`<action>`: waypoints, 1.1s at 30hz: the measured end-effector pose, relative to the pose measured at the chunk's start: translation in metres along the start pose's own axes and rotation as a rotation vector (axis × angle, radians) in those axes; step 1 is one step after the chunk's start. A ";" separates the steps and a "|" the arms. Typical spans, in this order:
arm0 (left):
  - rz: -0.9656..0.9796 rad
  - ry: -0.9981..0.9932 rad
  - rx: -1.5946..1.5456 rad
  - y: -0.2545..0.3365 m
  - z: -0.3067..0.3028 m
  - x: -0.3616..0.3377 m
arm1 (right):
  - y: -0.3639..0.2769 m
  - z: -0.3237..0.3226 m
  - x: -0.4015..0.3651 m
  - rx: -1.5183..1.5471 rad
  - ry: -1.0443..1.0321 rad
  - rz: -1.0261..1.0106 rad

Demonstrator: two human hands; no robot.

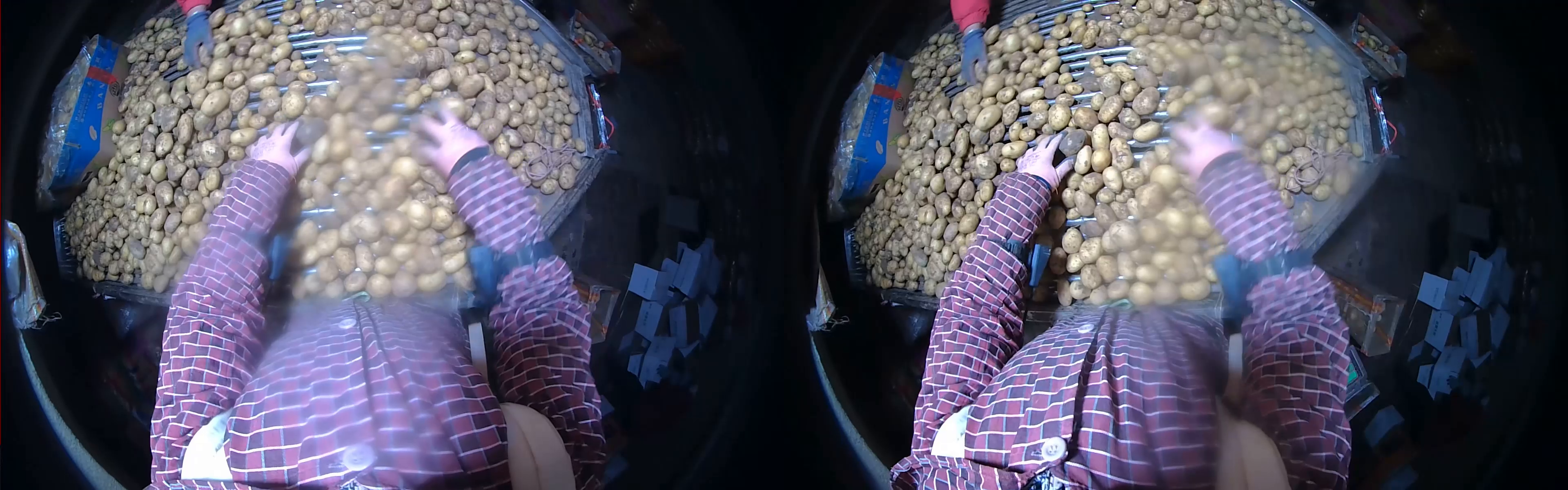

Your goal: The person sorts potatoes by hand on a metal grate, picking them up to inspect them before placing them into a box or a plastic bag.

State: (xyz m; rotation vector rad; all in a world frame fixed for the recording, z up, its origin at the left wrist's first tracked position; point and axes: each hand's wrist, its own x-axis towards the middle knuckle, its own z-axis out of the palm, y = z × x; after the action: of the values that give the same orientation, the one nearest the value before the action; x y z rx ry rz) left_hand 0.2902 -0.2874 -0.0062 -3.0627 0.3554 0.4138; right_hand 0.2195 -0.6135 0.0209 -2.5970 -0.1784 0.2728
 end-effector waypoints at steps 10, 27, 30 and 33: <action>0.417 0.216 -0.105 0.022 -0.002 -0.126 | -0.045 0.055 -0.087 0.035 -0.183 -0.006; -0.087 0.362 -0.193 -0.092 0.053 -0.265 | -0.098 0.061 0.080 -0.214 -0.281 0.211; -0.125 0.294 -0.179 -0.088 0.049 -0.267 | -0.142 0.045 0.092 -0.235 -0.389 0.182; -0.142 0.285 -0.244 -0.086 0.044 -0.268 | -0.176 0.084 0.095 -0.237 -0.378 -0.215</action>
State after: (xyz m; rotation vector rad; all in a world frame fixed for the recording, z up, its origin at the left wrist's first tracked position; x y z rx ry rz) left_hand 0.0475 -0.1415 0.0225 -3.3630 0.0969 0.0119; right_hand 0.2794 -0.4050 0.0250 -2.7013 -0.6536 0.6995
